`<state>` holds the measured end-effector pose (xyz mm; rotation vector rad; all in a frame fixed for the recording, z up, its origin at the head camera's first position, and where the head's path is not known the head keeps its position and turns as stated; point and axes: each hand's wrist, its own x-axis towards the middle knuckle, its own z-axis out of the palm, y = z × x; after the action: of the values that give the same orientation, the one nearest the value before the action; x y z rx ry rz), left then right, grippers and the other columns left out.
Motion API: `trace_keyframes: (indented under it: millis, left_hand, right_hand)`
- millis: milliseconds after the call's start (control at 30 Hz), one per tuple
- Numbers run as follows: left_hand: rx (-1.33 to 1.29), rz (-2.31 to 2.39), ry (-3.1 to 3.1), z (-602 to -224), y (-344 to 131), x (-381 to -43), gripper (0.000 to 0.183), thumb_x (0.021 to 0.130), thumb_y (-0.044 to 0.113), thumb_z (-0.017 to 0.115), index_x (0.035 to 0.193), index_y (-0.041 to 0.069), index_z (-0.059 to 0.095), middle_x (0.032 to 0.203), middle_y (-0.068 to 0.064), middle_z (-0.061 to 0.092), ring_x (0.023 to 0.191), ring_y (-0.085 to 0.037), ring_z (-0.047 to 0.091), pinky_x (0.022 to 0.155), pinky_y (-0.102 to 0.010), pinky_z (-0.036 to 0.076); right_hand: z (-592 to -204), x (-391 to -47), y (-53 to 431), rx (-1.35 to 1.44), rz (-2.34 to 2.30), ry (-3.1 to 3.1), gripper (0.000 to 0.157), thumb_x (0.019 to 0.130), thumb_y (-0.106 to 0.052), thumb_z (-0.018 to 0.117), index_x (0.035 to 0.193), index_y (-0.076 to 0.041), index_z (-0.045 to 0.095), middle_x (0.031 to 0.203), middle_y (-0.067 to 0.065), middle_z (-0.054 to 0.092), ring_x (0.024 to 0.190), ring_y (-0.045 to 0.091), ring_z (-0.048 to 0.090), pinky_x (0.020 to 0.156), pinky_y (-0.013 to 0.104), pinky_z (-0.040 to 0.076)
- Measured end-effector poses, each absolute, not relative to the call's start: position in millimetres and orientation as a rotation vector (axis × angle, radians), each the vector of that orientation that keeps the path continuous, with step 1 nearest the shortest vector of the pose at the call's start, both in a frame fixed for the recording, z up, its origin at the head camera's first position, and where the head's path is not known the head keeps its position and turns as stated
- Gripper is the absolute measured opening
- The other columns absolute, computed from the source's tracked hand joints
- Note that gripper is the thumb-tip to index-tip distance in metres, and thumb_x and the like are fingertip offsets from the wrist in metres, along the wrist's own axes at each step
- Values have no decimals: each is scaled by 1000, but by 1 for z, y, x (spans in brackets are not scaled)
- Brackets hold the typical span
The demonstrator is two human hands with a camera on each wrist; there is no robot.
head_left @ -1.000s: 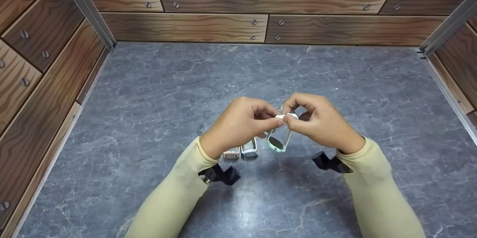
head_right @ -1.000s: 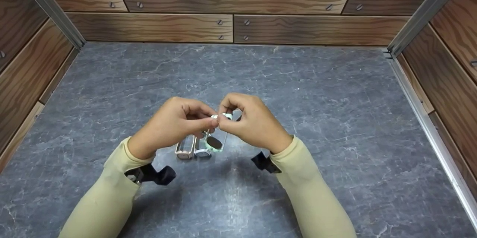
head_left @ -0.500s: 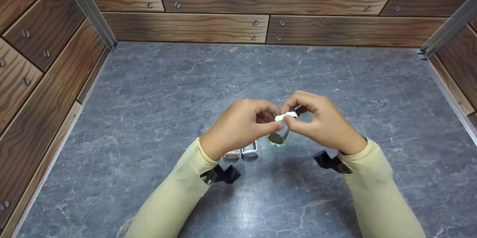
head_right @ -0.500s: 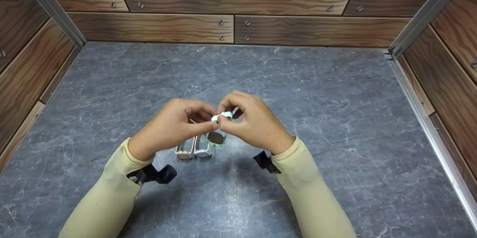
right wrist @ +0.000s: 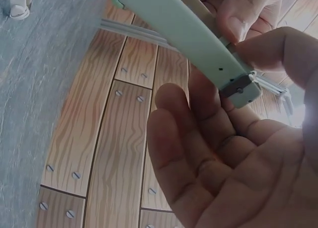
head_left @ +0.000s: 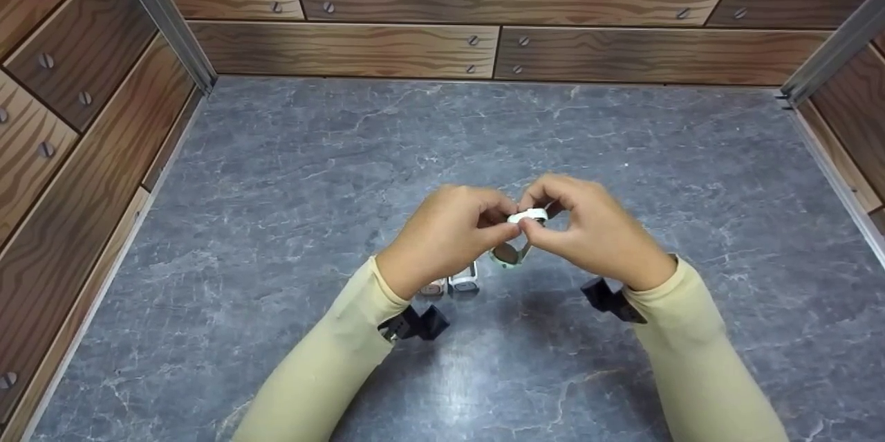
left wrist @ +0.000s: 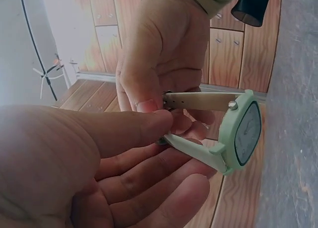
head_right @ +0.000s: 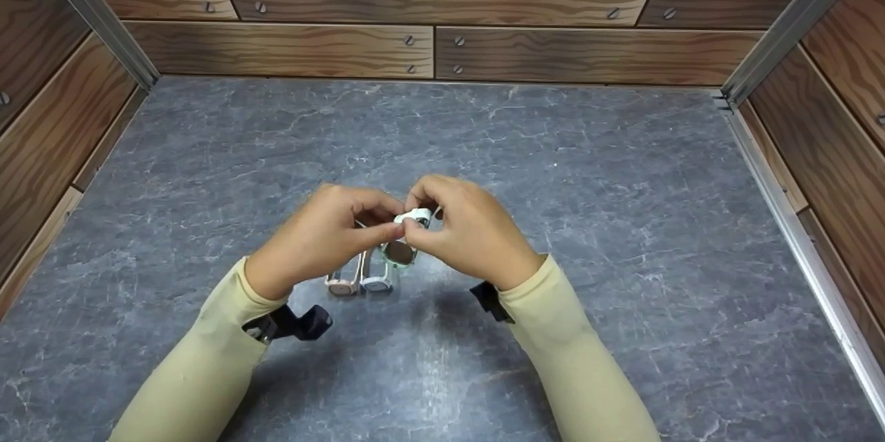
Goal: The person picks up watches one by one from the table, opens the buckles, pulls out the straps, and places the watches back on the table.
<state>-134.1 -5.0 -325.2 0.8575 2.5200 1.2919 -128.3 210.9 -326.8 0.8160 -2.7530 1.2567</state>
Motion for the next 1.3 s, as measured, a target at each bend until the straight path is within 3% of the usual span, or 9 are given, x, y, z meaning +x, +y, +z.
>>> trace_keyframes:
  millis: [233, 567, 967, 1167, 1300]
  left_hand:
    - [837, 1300, 2504, -327, -4, -133, 12, 99, 23, 72, 108, 17, 78, 84, 13, 76, 73, 0, 72, 73, -22, 56]
    - [849, 1294, 2566, -327, -5, -131, 13, 96, 27, 75, 105, 17, 79, 86, 11, 77, 78, -2, 70, 73, -24, 55]
    - [813, 1312, 2617, -328, -1, -132, 17, 98, 31, 73, 102, 17, 80, 82, 10, 74, 66, -3, 59, 64, -23, 50]
    - [807, 1274, 2615, -330, -1, -136, 17, 100, 30, 71, 102, 16, 79, 79, 7, 71, 63, -6, 53, 61, -23, 46]
    - [810, 1241, 2620, -332, -2, -139, 18, 101, 30, 70, 106, 15, 79, 82, 8, 72, 66, -6, 57, 64, -24, 49]
  right_hand:
    - [-328, -128, 211, 831, 1300, -2746, 13, 91, -2, 70, 95, -14, 69, 100, -5, 70, 89, 12, 64, 83, 37, 56]
    - [-328, -126, 211, 795, 1461, -2693, 13, 90, 3, 68, 94, -10, 70, 95, -1, 70, 79, 18, 66, 66, 27, 54]
    - [-333, -129, 213, 713, 1593, -2655, 3, 96, -4, 68, 97, -5, 70, 94, 4, 70, 80, 17, 65, 64, 25, 54]
    - [-331, -134, 216, 751, 1480, -2703, 7, 97, -7, 68, 102, -7, 73, 98, 2, 72, 87, 17, 67, 73, 26, 56]
    - [-330, -136, 216, 787, 1371, -2721, 11, 96, -6, 70, 104, -11, 75, 100, -1, 72, 85, 16, 67, 73, 26, 56]
